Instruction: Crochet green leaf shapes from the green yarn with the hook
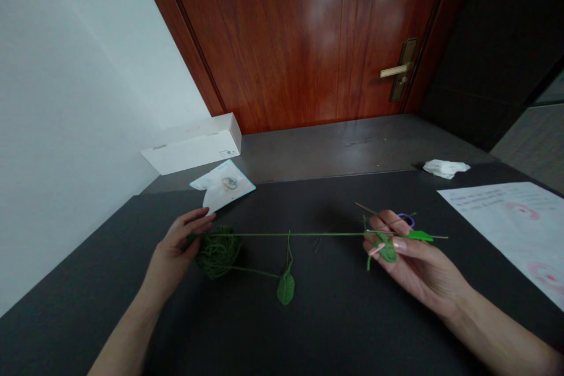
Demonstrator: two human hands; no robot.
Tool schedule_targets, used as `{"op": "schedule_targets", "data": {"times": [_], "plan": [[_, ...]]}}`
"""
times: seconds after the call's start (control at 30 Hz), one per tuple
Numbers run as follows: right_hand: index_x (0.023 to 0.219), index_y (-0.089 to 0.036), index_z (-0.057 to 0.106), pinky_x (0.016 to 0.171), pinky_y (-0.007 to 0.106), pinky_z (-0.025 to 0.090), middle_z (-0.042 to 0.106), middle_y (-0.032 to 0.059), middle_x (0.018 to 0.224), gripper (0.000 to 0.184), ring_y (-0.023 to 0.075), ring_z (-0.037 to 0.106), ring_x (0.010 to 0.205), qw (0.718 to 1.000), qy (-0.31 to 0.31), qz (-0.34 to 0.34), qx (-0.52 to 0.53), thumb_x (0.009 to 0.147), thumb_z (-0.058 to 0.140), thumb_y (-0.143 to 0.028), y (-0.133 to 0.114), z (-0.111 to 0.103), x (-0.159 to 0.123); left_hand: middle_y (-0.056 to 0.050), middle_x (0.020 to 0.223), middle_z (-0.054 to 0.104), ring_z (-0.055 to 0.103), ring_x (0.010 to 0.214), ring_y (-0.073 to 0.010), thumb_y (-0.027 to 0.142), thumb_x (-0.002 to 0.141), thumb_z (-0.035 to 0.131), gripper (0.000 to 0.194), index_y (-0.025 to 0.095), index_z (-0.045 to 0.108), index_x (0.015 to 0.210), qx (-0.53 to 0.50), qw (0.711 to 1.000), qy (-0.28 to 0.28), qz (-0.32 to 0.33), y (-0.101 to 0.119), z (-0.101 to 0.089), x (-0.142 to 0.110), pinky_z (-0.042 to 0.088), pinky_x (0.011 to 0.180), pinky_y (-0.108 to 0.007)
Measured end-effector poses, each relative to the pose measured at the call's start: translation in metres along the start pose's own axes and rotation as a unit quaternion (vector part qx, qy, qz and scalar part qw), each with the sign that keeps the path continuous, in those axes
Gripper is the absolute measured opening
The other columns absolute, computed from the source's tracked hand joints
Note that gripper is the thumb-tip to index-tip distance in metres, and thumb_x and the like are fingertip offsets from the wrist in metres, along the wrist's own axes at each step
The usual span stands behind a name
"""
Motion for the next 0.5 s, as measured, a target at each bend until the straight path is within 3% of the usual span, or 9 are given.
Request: {"op": "schedule_targets", "data": {"times": [0.1, 0.23, 0.37, 0.43, 0.5], "plan": [[0.071, -0.022, 0.052, 0.070, 0.022, 0.056, 0.052, -0.0049, 0.071, 0.031, 0.0093, 0.056, 0.066, 0.999, 0.013, -0.029, 0.021, 0.066, 0.079, -0.006, -0.009, -0.004, 0.000, -0.008, 0.134, 0.055, 0.064, 0.112, -0.0275, 0.027, 0.083, 0.052, 0.030, 0.025, 0.065, 0.109, 0.003, 1.000, 0.006, -0.016, -0.010, -0.025, -0.003, 0.052, 0.098, -0.047], [0.071, -0.023, 0.052, 0.070, 0.020, 0.057, 0.055, -0.0055, 0.071, 0.033, 0.0083, 0.058, 0.066, 0.996, 0.028, -0.076, 0.043, 0.064, 0.078, -0.004, -0.023, -0.007, 0.000, -0.007, 0.142, 0.046, 0.066, 0.110, -0.0282, 0.027, 0.083, 0.053, 0.046, 0.026, 0.053, 0.128, 0.019, 0.999, 0.012, -0.040, -0.017, -0.057, -0.004, 0.047, 0.102, -0.050], [0.069, -0.023, 0.051, 0.065, 0.023, 0.058, 0.055, -0.0055, 0.068, 0.035, 0.0099, 0.059, 0.064, 0.992, 0.042, -0.109, 0.051, 0.062, 0.078, -0.003, -0.036, -0.007, 0.000, -0.004, 0.140, 0.047, 0.063, 0.113, -0.0304, 0.032, 0.079, 0.056, 0.046, 0.028, 0.056, 0.125, 0.052, 0.997, 0.024, -0.046, -0.020, -0.089, -0.001, 0.045, 0.104, -0.052], [0.070, -0.023, 0.051, 0.065, 0.024, 0.059, 0.056, -0.0055, 0.069, 0.036, 0.0102, 0.060, 0.065, 0.990, 0.049, -0.122, 0.054, 0.060, 0.079, -0.002, -0.041, -0.007, -0.001, -0.004, 0.136, 0.051, 0.052, 0.126, -0.0326, 0.038, 0.079, 0.053, 0.042, 0.029, 0.059, 0.121, 0.120, 0.992, 0.035, -0.014, -0.022, -0.107, 0.002, 0.045, 0.105, -0.051], [0.071, -0.023, 0.052, 0.067, 0.023, 0.059, 0.057, -0.0058, 0.069, 0.038, 0.0098, 0.060, 0.065, 0.987, 0.055, -0.136, 0.061, 0.059, 0.080, -0.001, -0.047, -0.007, -0.002, -0.004, 0.134, 0.054, 0.052, 0.126, -0.0305, 0.037, 0.081, 0.049, 0.042, 0.028, 0.058, 0.121, 0.214, 0.976, 0.039, 0.016, -0.028, -0.125, 0.005, 0.043, 0.107, -0.050]]}}
Point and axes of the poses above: each hand's wrist, its own x-axis towards the middle knuckle, its own z-axis out of the palm, y = z × x, the point moved 4 cm from there along x, towards the middle knuckle
